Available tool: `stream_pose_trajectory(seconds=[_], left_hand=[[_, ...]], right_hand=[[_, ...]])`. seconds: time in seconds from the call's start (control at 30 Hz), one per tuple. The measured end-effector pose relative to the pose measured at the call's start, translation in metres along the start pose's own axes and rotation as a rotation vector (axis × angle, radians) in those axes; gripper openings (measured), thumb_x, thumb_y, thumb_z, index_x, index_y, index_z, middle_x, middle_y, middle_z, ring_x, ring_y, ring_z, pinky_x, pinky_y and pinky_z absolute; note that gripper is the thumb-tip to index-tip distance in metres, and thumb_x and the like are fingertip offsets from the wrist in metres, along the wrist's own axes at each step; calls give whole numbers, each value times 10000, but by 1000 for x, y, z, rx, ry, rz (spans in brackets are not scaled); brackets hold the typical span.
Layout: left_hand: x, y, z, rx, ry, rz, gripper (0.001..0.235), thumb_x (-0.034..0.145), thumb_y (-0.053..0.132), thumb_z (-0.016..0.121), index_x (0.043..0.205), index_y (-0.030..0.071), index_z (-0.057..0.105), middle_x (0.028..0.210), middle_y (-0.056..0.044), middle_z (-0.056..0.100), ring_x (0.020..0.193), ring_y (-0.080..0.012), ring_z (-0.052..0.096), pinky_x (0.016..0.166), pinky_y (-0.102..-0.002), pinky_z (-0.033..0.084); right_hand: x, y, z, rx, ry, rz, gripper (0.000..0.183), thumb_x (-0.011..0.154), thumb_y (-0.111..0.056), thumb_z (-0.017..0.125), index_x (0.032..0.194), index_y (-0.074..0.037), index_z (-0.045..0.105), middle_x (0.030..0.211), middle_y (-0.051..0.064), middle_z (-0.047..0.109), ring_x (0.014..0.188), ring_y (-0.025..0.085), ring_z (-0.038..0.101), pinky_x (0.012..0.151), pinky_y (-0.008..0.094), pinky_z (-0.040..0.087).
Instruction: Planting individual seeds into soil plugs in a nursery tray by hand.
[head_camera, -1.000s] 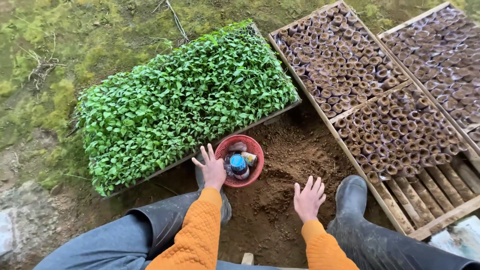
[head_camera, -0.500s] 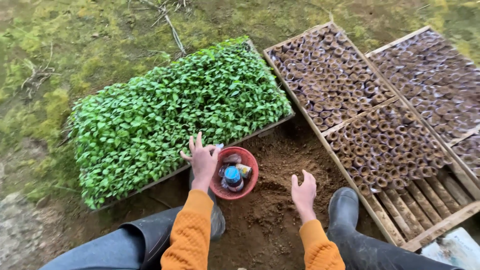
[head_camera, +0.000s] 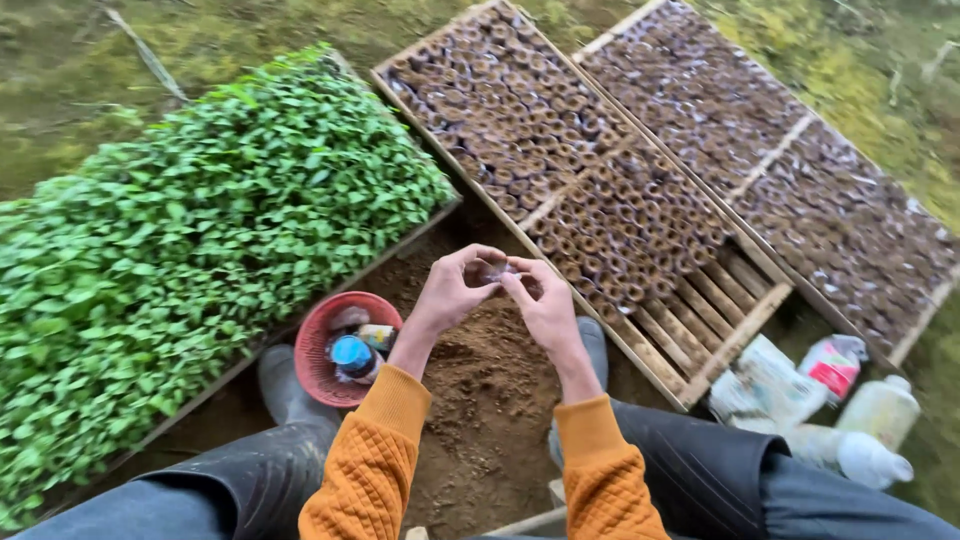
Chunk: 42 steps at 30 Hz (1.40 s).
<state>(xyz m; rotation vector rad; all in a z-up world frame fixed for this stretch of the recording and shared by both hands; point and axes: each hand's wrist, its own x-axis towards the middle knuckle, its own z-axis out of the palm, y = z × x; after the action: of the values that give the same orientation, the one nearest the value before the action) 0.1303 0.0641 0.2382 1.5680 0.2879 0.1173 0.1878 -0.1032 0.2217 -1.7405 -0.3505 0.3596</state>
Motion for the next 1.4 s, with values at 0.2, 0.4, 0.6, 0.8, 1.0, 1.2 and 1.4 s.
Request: stream_pose_trajectory(seconds=[0.2,0.4,0.6,0.8,1.0,1.2,1.4], left_hand=[[6,17,22,-32,-112,-88,689,742,28,829,1372,150,579,853,-76,778,736,-131,751,773,-251,619],[3,30,18,-115,-129,-111,510,830,6,771,1314,53,618,886,-114,768,758,-180,757,791,-307,629],[4,11,13,-95,-99,-84,280,892,35,738,1169,62,716,913,-76,756,797,-136,734,781,-270,599],[2,14,10,-7,-103,-74,146,931,127,716,1066,115,770,831,-43,760,806,-98,710,781,-260,575],[-4,35,5,15,-78,-74,91,950,171,697,989,140,772,757,-11,746,751,-53,647,729,-212,530],[8,6,7,-79,-43,-25,49,943,145,719,980,125,743,788,-24,752,770,-79,702,737,-229,559],[4,11,5,-136,-14,-19,204,882,124,793,1072,116,719,909,-25,761,836,-92,731,786,-251,584]], right_hand=[[-7,-28,-24,138,198,52,98,954,-96,739,1036,-71,786,860,17,726,800,72,605,784,267,575],[-1,-11,-43,220,225,160,72,964,-148,741,994,-87,764,842,6,716,775,55,619,726,219,554],[4,-4,-41,245,158,218,104,984,-174,720,948,-78,738,800,30,730,720,62,666,654,193,561],[3,-19,-36,273,29,203,174,994,-155,692,1148,-76,678,928,21,741,817,73,690,734,202,560],[-2,-20,-36,204,-111,178,231,943,-77,736,1172,-54,714,973,62,756,892,98,682,842,259,570],[-7,-32,-25,289,-59,146,450,870,-54,802,1283,-80,627,1013,29,737,891,68,677,848,228,564],[-7,-23,-18,277,3,139,247,908,-102,795,1136,-77,700,957,4,717,853,49,632,791,203,549]])
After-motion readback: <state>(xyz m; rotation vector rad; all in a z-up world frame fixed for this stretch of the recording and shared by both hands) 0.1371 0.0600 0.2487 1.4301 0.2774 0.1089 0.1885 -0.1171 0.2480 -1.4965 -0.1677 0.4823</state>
